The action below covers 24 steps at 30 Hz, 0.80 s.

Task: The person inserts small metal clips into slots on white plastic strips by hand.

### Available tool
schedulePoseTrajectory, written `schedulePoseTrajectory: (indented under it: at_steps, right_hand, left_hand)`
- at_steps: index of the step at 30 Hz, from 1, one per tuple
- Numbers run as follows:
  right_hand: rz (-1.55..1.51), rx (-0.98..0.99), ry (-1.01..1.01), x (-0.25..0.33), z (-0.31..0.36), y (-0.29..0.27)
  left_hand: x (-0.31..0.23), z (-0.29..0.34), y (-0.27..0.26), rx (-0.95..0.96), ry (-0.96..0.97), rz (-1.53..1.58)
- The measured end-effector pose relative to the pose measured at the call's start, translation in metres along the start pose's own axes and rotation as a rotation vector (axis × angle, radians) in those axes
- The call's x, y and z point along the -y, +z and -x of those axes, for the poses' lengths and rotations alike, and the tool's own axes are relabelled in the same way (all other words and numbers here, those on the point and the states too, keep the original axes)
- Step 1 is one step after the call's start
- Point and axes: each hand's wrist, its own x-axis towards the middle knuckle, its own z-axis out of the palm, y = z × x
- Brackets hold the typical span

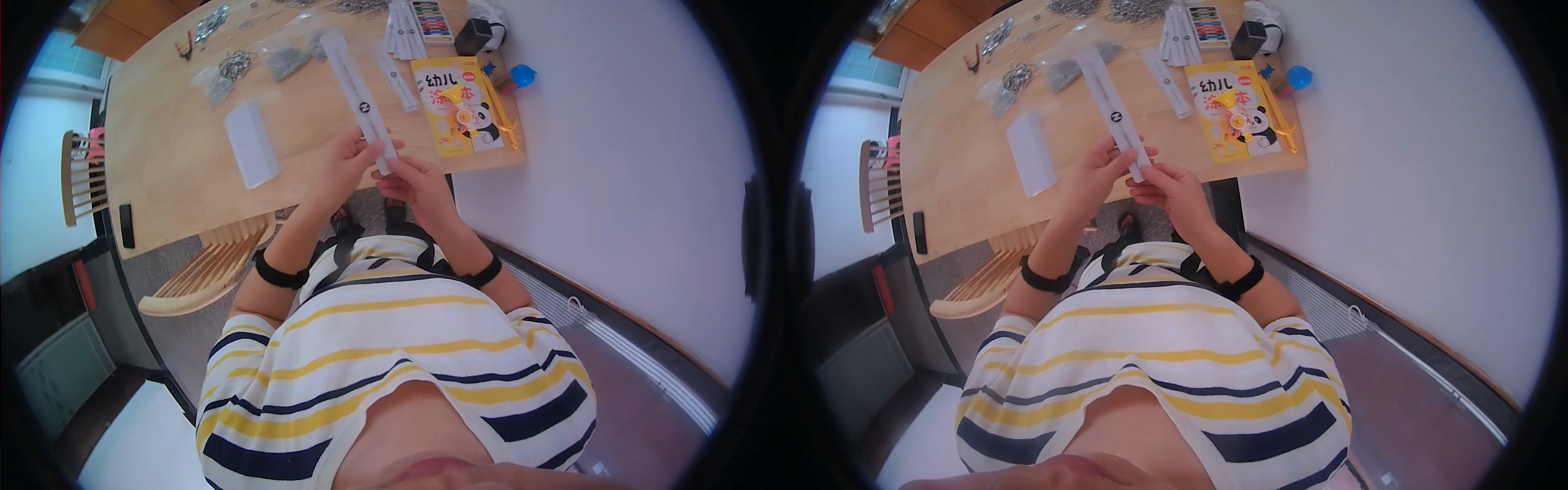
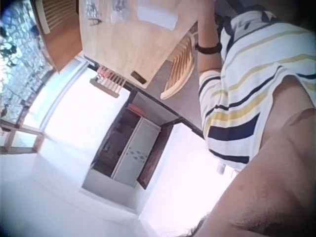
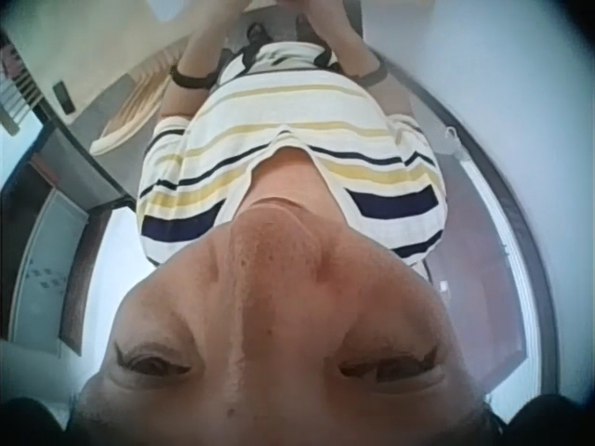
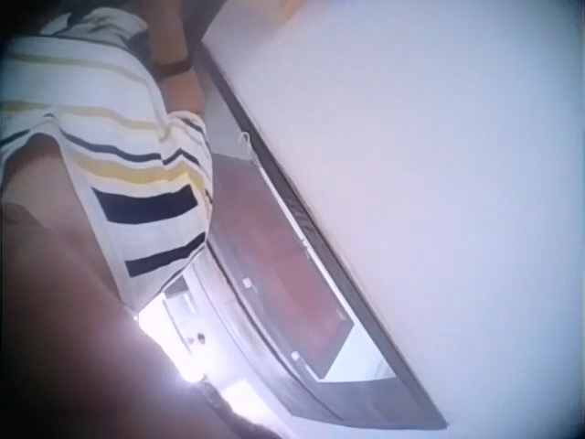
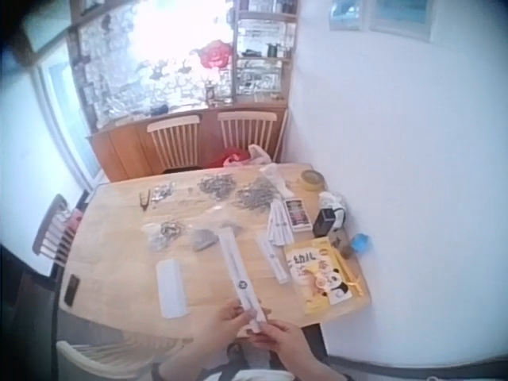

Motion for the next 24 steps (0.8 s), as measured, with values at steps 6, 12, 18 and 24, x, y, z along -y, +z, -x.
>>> schedulePoseTrajectory:
  at_steps: [6, 12, 18, 24]
  right_hand:
    - [0.0, -0.133, -0.089, 0.002, 0.007, -0.009]
    - [-0.06, -0.297, -0.202, -0.002, 0.006, -0.014]
    - [-0.147, -0.454, -0.325, 0.01, 0.018, -0.037]
    - [-0.133, -0.516, -0.314, 0.032, 0.011, -0.079]
  left_hand:
    - [0.013, -0.027, 0.004, 0.173, -0.068, 0.034]
    - [0.002, -0.056, 0.004, 0.158, -0.137, 0.028]
    - [0.003, -0.145, -0.024, 0.004, -0.214, 0.244]
    - [-0.011, -0.268, -0.041, -0.253, -0.344, 0.455]
